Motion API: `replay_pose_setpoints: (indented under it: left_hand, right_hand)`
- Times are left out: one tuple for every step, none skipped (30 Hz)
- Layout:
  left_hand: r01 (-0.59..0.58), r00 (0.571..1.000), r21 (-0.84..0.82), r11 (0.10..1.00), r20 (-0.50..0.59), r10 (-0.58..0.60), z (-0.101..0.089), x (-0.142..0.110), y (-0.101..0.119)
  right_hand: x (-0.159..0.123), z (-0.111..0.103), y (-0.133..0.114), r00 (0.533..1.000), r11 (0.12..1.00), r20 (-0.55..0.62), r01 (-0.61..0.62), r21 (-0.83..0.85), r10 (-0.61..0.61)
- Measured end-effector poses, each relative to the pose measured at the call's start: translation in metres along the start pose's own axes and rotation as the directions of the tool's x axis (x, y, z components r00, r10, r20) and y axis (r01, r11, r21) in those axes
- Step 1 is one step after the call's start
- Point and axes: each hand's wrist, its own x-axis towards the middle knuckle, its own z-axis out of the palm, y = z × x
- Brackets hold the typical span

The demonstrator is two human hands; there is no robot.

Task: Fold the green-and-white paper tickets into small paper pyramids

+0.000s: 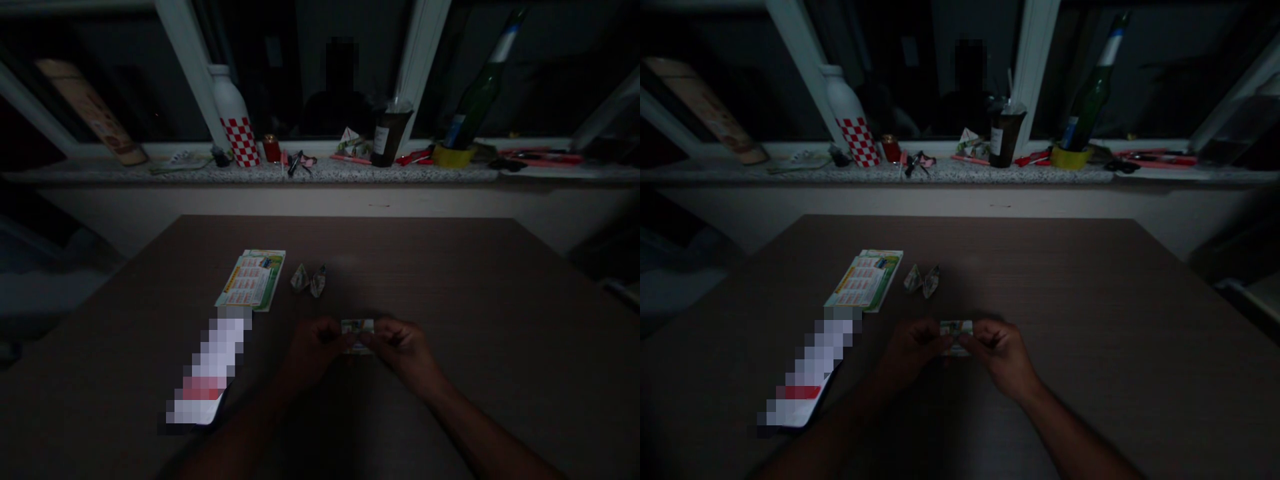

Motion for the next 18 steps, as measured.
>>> replay_pose_setpoints:
  left_hand:
    - [0.003, 1.000, -0.027, 1.000, 0.008, -0.003, 0.0001, 0.0000, -0.0009]
    - [0.013, 1.000, -0.065, 0.998, 0.018, -0.012, 0.0001, -0.0001, -0.0019]
    - [0.022, 0.999, -0.086, 0.996, 0.032, -0.019, 0.0000, -0.0001, -0.0029]
    - [0.020, 0.999, -0.071, 0.997, 0.027, -0.018, -0.0002, -0.0001, -0.0037]
    - [0.015, 1.000, -0.050, 0.999, 0.023, -0.014, -0.0005, 0.0000, -0.0043]
    - [0.005, 1.000, -0.018, 1.000, 0.017, -0.005, -0.0008, 0.0001, -0.0046]
    - [-0.008, 1.000, 0.012, 1.000, 0.012, 0.008, -0.0010, 0.0002, -0.0046]
    - [-0.020, 1.000, 0.029, 0.999, 0.011, 0.020, -0.0012, 0.0004, -0.0044]
    - [-0.028, 1.000, 0.030, 0.999, 0.015, 0.027, -0.0012, 0.0005, -0.0039]
    - [-0.029, 0.999, 0.024, 0.999, 0.016, 0.029, -0.0012, 0.0005, -0.0032]
    - [-0.028, 1.000, 0.015, 1.000, 0.011, 0.028, -0.0010, 0.0005, -0.0025]
    - [-0.029, 1.000, 0.008, 1.000, -0.001, 0.029, -0.0008, 0.0004, -0.0016]
    - [-0.034, 0.999, 0.004, 0.999, -0.017, 0.034, -0.0005, 0.0003, -0.0008]
    - [-0.041, 0.999, 0.007, 0.999, -0.031, 0.041, -0.0003, 0.0001, -0.0001]
    - [-0.052, 0.998, 0.011, 0.999, -0.039, 0.052, -0.0001, 0.0000, 0.0006]
    - [-0.061, 0.997, 0.015, 0.998, -0.041, 0.061, 0.0000, -0.0001, 0.0011]
    - [-0.062, 0.998, 0.014, 0.998, -0.032, 0.062, 0.0001, -0.0002, 0.0015]
    - [-0.055, 0.998, 0.007, 0.998, -0.018, 0.055, 0.0001, -0.0003, 0.0019]
  right_hand:
    - [0.0001, -0.0004, 0.0004, 1.000, 1.000, -0.004, 0.009, 0.007, -0.009]
    - [0.0001, -0.0007, 0.0008, 1.000, 1.000, -0.005, 0.014, 0.013, -0.014]
    - [0.0001, -0.0010, 0.0010, 1.000, 1.000, 0.001, 0.017, 0.016, -0.017]
    - [0.0000, -0.0013, 0.0012, 1.000, 1.000, 0.012, 0.013, 0.019, -0.013]
    - [0.0000, -0.0014, 0.0013, 1.000, 1.000, 0.026, 0.003, 0.021, -0.003]
    - [-0.0001, -0.0015, 0.0015, 0.999, 1.000, 0.036, -0.008, 0.025, 0.007]
    - [0.0000, -0.0015, 0.0016, 0.999, 1.000, 0.035, -0.014, 0.025, 0.013]
    - [0.0000, -0.0015, 0.0018, 1.000, 1.000, 0.020, -0.012, 0.023, 0.011]
    - [0.0001, -0.0014, 0.0019, 1.000, 1.000, -0.001, -0.004, 0.016, 0.005]
    - [0.0003, -0.0014, 0.0020, 1.000, 1.000, -0.022, 0.003, 0.004, -0.003]
    - [0.0005, -0.0012, 0.0020, 0.999, 1.000, -0.036, 0.010, -0.011, -0.010]
    - [0.0007, -0.0010, 0.0019, 0.999, 1.000, -0.040, 0.011, -0.023, -0.011]
    - [0.0009, -0.0007, 0.0016, 0.999, 1.000, -0.033, 0.003, -0.026, -0.004]
    - [0.0010, -0.0003, 0.0011, 1.000, 1.000, -0.022, -0.009, -0.019, 0.008]
    - [0.0010, 0.0000, 0.0004, 1.000, 1.000, -0.014, -0.020, -0.009, 0.019]
    - [0.0008, 0.0004, -0.0004, 1.000, 1.000, -0.014, -0.023, 0.002, 0.023]
    - [0.0005, 0.0007, -0.0012, 1.000, 1.000, -0.017, -0.019, 0.006, 0.019]
    - [0.0001, 0.0009, -0.0021, 1.000, 1.000, -0.024, -0.010, 0.003, 0.010]
